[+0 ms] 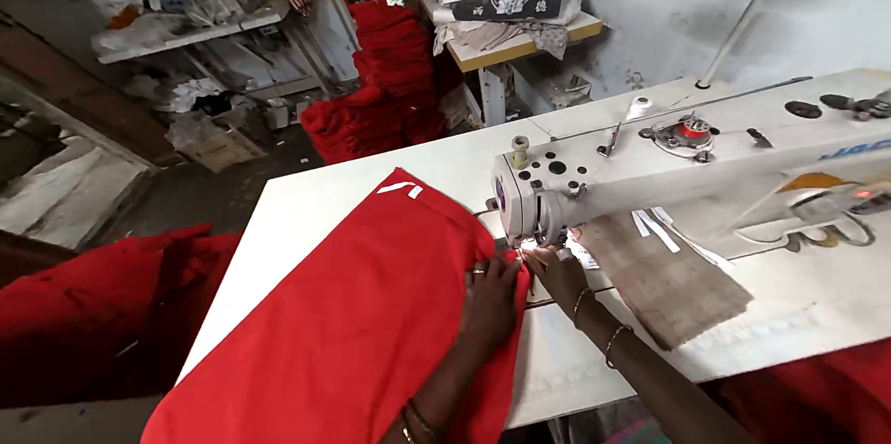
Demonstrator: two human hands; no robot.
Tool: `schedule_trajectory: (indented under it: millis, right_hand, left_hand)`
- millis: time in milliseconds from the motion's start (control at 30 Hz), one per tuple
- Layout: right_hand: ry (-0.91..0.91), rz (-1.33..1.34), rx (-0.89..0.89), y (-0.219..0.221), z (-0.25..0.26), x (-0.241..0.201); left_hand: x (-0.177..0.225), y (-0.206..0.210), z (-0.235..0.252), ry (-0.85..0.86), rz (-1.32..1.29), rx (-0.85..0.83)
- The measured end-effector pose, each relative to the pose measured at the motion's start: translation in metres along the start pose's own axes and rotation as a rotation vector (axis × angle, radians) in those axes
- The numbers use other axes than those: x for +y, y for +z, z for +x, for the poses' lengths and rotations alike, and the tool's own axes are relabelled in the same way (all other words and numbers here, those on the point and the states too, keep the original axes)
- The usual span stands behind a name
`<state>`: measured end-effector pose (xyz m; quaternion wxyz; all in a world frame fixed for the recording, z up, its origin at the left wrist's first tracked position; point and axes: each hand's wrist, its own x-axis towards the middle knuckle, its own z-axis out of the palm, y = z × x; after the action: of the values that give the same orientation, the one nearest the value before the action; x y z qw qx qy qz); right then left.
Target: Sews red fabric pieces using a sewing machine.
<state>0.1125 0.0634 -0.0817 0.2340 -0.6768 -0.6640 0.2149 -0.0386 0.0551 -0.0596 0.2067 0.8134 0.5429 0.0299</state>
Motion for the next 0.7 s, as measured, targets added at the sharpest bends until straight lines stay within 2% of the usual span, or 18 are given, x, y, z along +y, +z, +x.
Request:
schedule_trajectory:
  millis: [33,67,133,200,267,300,367,433,500,567,633,700]
  right_hand:
    - [-0.008,-0.007,-0.033,-0.007,-0.002,0.003]
    - [-0.067,-0.026,0.041,-0.014,-0.006,0.012]
    - [-0.216,-0.099,0.414,-0.036,-0.017,0.047]
    - [-0.097,-0.157,0.619,-0.087,-0.038,0.086]
    - [0.087,-0.198,0.645,-0.124,-0.062,0.135]
    - [0.130,-0.216,0.632,-0.127,-0.070,0.159]
    - [0.132,-0.247,0.588,-0.119,-0.080,0.189]
    - [0.118,-0.244,0.589,-0.114,-0.086,0.193]
    - [0.122,-0.176,0.644,-0.110,-0.092,0.171]
    - [0.141,0.083,0.637,-0.092,-0.102,0.116]
    - [0.252,0.658,0.397,-0.055,-0.125,0.040]
    - [0.325,1.101,-0.068,-0.014,-0.151,-0.027]
  left_hand:
    - [0.000,0.000,0.000,-0.001,0.009,-0.012]
    - [0.000,0.001,-0.001,0.006,0.016,-0.011]
    - [-0.002,0.004,-0.003,0.025,0.028,0.020]
    - [-0.002,0.006,-0.004,0.028,0.044,0.033]
    - [-0.002,0.007,-0.005,0.018,0.061,0.028]
    - [-0.001,0.008,-0.004,0.011,0.063,0.027]
    - [0.002,0.006,-0.002,0.002,0.062,0.022]
    - [0.006,0.008,-0.004,0.002,0.061,0.027]
    - [0.006,0.011,-0.008,0.016,0.049,0.066]
    - [0.005,0.013,-0.009,0.028,0.028,0.110]
    - [0.007,0.006,-0.008,0.020,0.019,0.056]
    - [0.010,-0.007,0.000,0.018,0.012,-0.035]
